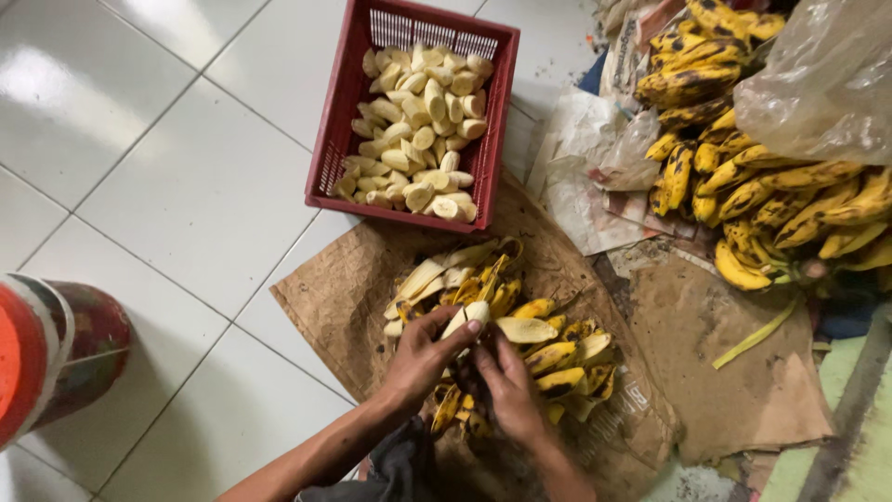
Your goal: The person peels ripe bananas one by one using a knife and places the peeled fruit into a red plastic basket. The peels are discarded onto a brown paper sheet on the floor.
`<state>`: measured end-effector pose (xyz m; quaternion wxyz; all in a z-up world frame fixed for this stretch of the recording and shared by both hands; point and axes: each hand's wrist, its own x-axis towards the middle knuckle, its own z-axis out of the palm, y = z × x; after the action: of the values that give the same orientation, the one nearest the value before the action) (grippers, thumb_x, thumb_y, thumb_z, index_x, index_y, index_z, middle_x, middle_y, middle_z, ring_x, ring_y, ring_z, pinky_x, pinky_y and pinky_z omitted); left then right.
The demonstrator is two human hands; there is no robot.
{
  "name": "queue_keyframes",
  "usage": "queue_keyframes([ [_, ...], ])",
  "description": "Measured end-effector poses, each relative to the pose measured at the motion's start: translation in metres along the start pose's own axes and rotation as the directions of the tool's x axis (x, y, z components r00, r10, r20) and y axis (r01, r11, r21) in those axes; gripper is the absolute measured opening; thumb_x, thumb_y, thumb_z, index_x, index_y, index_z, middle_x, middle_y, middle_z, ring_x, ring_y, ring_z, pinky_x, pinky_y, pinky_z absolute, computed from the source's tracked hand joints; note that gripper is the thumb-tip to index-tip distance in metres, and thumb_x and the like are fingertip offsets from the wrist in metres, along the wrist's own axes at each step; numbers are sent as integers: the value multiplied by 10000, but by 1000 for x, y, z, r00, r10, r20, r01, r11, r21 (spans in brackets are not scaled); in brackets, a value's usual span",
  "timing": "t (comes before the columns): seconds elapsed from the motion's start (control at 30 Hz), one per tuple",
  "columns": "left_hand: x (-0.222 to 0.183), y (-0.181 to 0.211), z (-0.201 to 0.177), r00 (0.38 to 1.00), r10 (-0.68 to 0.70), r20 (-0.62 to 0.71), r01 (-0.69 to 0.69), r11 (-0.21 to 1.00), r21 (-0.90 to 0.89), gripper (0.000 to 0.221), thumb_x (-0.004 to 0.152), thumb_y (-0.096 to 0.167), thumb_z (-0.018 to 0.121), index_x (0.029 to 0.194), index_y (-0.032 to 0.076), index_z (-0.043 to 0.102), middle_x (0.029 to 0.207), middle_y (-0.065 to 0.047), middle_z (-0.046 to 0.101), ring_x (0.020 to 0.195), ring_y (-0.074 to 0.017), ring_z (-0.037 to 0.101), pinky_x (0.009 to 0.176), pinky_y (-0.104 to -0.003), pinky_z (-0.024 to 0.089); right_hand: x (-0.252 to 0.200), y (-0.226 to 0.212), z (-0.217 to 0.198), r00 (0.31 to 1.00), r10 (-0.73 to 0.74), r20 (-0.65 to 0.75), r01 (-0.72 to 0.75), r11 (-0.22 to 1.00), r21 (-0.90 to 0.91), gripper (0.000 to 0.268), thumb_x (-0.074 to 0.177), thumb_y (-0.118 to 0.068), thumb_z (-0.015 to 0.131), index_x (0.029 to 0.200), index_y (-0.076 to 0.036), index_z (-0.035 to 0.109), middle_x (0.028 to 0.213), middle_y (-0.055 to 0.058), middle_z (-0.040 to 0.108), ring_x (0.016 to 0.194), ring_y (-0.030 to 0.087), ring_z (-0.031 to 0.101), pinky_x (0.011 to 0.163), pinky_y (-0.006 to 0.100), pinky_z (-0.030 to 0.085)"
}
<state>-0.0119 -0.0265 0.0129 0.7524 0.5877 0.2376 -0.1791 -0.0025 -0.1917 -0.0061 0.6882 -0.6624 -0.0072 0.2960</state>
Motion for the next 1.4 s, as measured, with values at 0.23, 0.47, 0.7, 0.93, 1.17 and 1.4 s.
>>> queue_keyframes([
  [0.23, 70, 51, -52, 906, 422, -24, -348, 779, 521, 473, 928, 414, 713, 1273, 92, 679, 1095, -121, 794, 857, -230, 786, 773, -397, 640, -13, 3, -7, 958, 282, -39, -281, 959, 32, 680, 994, -349, 536, 1600, -171, 283, 863, 46, 656, 581, 82, 568, 440, 232, 466],
  [0.47, 182, 94, -74, 726, 631, 275, -467, 158, 870, 321, 806, 250, 791, 1084, 91, 764, 1027, -156, 709, 756, -291, 690, 602, -430, 589, -16, -4, -9, 967, 253, -28, -250, 965, 84, 679, 993, -372, 529, 1605, -165, 320, 860, 45, 643, 579, 74, 553, 450, 221, 465],
  [0.7, 234, 102, -45, 943, 245, 226, -257, 105, 961, 201, 945, 264, 688, 1033, 88, 732, 861, -88, 680, 739, -215, 646, 617, -381, 566, -13, -8, -6, 964, 261, -45, -257, 964, 73, 659, 1002, -348, 518, 1601, -149, 326, 870, 66, 654, 579, 89, 559, 436, 228, 470],
  [0.93, 147, 82, -61, 994, 46, 100, -15, 958, -286, 424, 1032, 286, 479, 1398, 78, 523, 1106, -120, 682, 938, -202, 666, 754, -354, 590, -11, -19, -12, 969, 235, -82, -221, 963, 152, 640, 991, -328, 488, 1588, -166, 326, 857, 84, 660, 571, 99, 564, 433, 241, 492],
  [1.17, 62, 41, -25, 975, 92, 203, -46, 975, -217, 540, 994, 161, 500, 1523, 93, 412, 1279, -82, 640, 1110, -215, 619, 980, -350, 525, -1, -40, -9, 988, 121, -91, -105, 982, 159, 634, 1022, -287, 506, 1612, -137, 333, 868, 76, 637, 615, 96, 569, 475, 233, 475],
  [1.4, 37, 22, -14, 930, 232, 285, -163, 955, -246, 488, 1019, 227, 583, 1454, 14, 519, 1267, -77, 666, 1150, -150, 613, 1017, -314, 483, -3, -65, 6, 986, 132, -103, -127, 990, 55, 776, 979, -373, 543, 1642, -189, 183, 861, 44, 638, 625, 85, 566, 503, 233, 474],
])
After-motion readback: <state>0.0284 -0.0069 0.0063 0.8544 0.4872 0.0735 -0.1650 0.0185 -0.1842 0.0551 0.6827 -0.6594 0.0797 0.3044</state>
